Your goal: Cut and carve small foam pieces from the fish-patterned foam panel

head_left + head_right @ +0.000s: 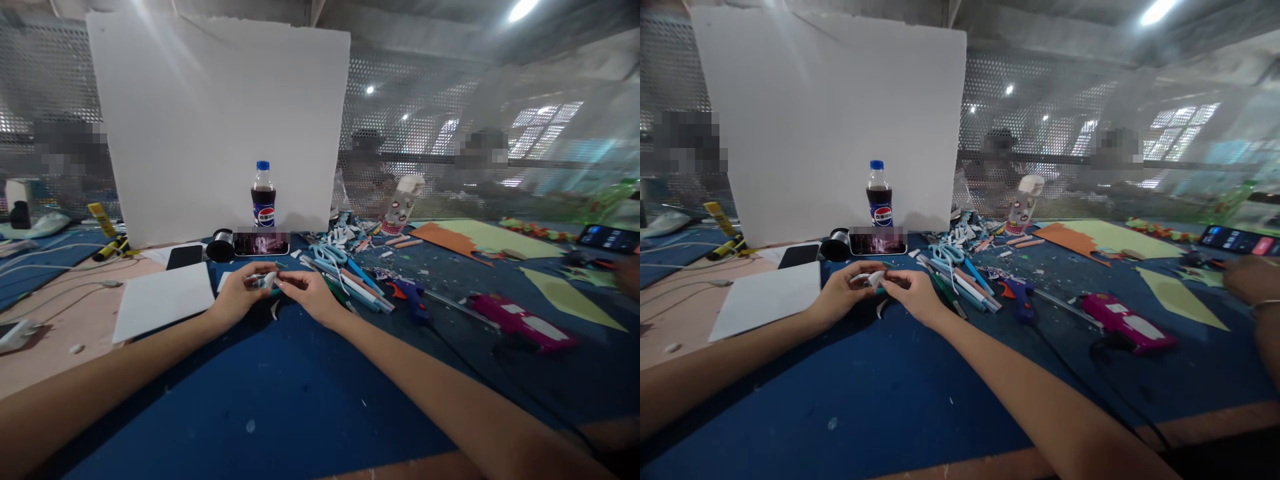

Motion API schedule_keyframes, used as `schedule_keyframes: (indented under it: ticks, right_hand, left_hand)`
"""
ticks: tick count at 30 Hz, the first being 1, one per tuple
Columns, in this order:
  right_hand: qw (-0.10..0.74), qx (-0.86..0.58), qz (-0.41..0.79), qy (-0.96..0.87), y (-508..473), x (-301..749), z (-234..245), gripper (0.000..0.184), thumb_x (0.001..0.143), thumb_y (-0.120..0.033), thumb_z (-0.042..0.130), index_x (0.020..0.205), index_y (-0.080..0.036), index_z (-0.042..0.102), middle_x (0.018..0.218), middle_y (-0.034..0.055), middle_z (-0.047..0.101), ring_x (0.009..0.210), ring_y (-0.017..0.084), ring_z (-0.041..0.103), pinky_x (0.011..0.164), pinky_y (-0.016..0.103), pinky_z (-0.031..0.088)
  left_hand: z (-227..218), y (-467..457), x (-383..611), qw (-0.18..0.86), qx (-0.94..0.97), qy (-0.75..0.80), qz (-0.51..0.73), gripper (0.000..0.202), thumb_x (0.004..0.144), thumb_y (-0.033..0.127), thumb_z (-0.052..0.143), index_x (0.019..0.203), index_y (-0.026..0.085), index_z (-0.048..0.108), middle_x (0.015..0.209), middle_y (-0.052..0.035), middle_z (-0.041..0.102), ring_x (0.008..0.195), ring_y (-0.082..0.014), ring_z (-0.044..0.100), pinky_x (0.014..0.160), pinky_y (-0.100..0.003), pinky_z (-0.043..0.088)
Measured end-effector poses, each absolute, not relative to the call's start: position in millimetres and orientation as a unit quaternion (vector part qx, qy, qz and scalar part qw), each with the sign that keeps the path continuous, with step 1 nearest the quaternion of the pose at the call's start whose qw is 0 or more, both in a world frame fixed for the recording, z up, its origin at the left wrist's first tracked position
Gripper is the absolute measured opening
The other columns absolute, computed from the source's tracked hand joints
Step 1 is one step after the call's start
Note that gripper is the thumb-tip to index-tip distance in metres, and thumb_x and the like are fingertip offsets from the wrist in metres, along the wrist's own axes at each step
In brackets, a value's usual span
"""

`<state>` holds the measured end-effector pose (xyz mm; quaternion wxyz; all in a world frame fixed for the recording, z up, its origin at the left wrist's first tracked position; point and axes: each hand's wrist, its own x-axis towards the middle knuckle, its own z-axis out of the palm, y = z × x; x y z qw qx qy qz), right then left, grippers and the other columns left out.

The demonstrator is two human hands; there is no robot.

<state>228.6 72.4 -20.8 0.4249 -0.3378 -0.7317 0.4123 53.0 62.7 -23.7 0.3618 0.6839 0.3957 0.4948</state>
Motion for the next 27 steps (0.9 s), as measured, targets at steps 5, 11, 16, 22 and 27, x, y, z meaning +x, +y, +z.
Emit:
schedule_keyframes:
  ticks: [5, 11, 16, 22, 27]
  right_hand:
    - [0.423, -0.348, 0.384, -0.744, 71.7, 229.0, -17.3, 0.030, 0.077, -0.034, 0.056, 0.098, -0.015, 0.068, 0.098, 0.0086, 0.068, 0.091, 0.022, 0.063, 0.081, 0.037, 0.048]
    - [0.408, -0.358, 0.361, -0.758, 69.1, 230.0, -13.5, 0.027, 0.078, -0.031, 0.054, 0.096, -0.015, 0.068, 0.096, 0.0081, 0.069, 0.088, 0.021, 0.063, 0.076, 0.034, 0.049]
    - [0.385, -0.371, 0.250, -0.807, 63.5, 226.8, -11.2, 0.022, 0.080, -0.023, 0.051, 0.089, -0.016, 0.069, 0.090, 0.0069, 0.069, 0.084, 0.020, 0.062, 0.076, 0.032, 0.045]
    - [0.359, -0.391, 0.203, -0.823, 58.0, 222.5, -10.5, 0.023, 0.082, -0.020, 0.046, 0.081, -0.018, 0.069, 0.085, 0.0044, 0.069, 0.077, 0.018, 0.061, 0.072, 0.028, 0.043]
    - [0.362, -0.403, 0.192, -0.818, 57.9, 220.9, -11.9, 0.022, 0.081, -0.020, 0.047, 0.083, -0.018, 0.069, 0.077, 0.0024, 0.069, 0.070, 0.018, 0.062, 0.066, 0.026, 0.043]
  left_hand:
    - [-24.8, 63.1, 52.0, 0.354, 0.689, 0.401, 0.489, 0.038, 0.066, 0.022, 0.068, 0.102, 0.020, 0.058, 0.109, -0.0070, 0.062, 0.101, -0.0215, 0.058, 0.094, -0.044, 0.041]
    - [-23.8, 61.4, 50.5, 0.313, 0.715, 0.408, 0.474, 0.034, 0.069, 0.021, 0.066, 0.102, 0.022, 0.060, 0.110, -0.0060, 0.063, 0.104, -0.0215, 0.056, 0.096, -0.045, 0.038]
    - [-23.3, 56.5, 52.2, 0.192, 0.750, 0.436, 0.458, 0.029, 0.068, 0.018, 0.066, 0.097, 0.024, 0.065, 0.098, -0.0043, 0.067, 0.095, -0.0228, 0.058, 0.088, -0.044, 0.044]
    - [-26.3, 55.9, 53.1, 0.146, 0.754, 0.427, 0.477, 0.029, 0.067, 0.015, 0.067, 0.095, 0.023, 0.066, 0.093, -0.0038, 0.068, 0.088, -0.0203, 0.061, 0.080, -0.036, 0.049]
    - [-25.7, 55.4, 53.1, 0.146, 0.755, 0.423, 0.480, 0.029, 0.066, 0.014, 0.068, 0.094, 0.022, 0.066, 0.094, -0.0032, 0.068, 0.089, -0.0200, 0.061, 0.083, -0.036, 0.049]
